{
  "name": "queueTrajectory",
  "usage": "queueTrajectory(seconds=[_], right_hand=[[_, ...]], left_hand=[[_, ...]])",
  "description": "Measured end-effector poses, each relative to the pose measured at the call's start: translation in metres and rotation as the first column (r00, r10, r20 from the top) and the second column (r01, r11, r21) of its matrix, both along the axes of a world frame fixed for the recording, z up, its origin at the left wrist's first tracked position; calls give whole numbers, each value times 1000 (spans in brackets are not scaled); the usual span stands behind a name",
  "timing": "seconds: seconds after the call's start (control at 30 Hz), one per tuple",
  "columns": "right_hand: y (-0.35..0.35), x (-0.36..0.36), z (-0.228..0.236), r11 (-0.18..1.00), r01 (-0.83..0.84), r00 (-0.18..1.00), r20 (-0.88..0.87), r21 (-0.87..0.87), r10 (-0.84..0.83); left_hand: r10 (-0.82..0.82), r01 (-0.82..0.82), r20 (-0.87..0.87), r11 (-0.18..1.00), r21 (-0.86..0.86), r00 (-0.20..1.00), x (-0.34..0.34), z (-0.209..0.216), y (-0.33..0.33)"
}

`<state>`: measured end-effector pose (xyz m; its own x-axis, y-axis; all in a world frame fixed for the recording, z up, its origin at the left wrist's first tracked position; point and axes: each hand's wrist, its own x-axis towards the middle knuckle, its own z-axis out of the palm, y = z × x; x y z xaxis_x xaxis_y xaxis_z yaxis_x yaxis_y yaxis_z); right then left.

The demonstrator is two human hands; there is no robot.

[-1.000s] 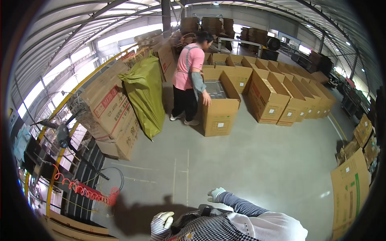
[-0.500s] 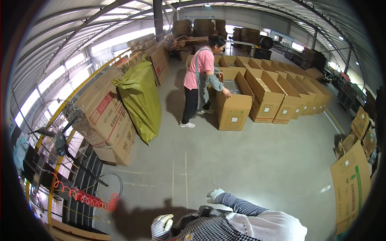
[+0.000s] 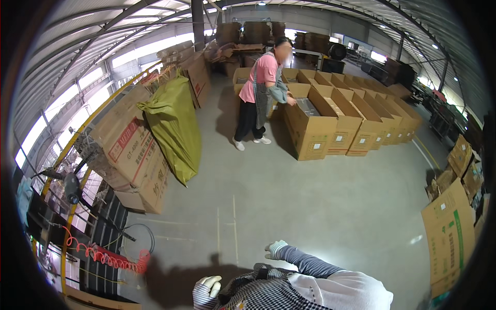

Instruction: The recorder organizes a stack of wrapped components, helps another worker bag the stack, and then moves the bagged bundle to a storage area.

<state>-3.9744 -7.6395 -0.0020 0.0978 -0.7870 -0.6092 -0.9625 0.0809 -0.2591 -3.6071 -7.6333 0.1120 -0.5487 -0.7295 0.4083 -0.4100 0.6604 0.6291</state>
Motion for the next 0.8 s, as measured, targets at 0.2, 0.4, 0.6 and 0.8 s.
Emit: queueTrajectory(seconds=[0.2,0.4,0.6,0.8], right_hand=[[-8,5,0,995,-38,999,-11,87,39],[-23,20,-20,976,-176,984,0,128,177],[-70,67,-28,914,-366,930,26,178,367],[-99,85,-61,912,-404,913,87,63,398]], left_hand=[[38,-37,12,996,-85,999,-4,-4,1],[64,-59,31,986,-155,997,10,-3,16],[448,-445,115,758,478,887,22,34,73],[553,-508,59,711,487,831,42,36,111]])
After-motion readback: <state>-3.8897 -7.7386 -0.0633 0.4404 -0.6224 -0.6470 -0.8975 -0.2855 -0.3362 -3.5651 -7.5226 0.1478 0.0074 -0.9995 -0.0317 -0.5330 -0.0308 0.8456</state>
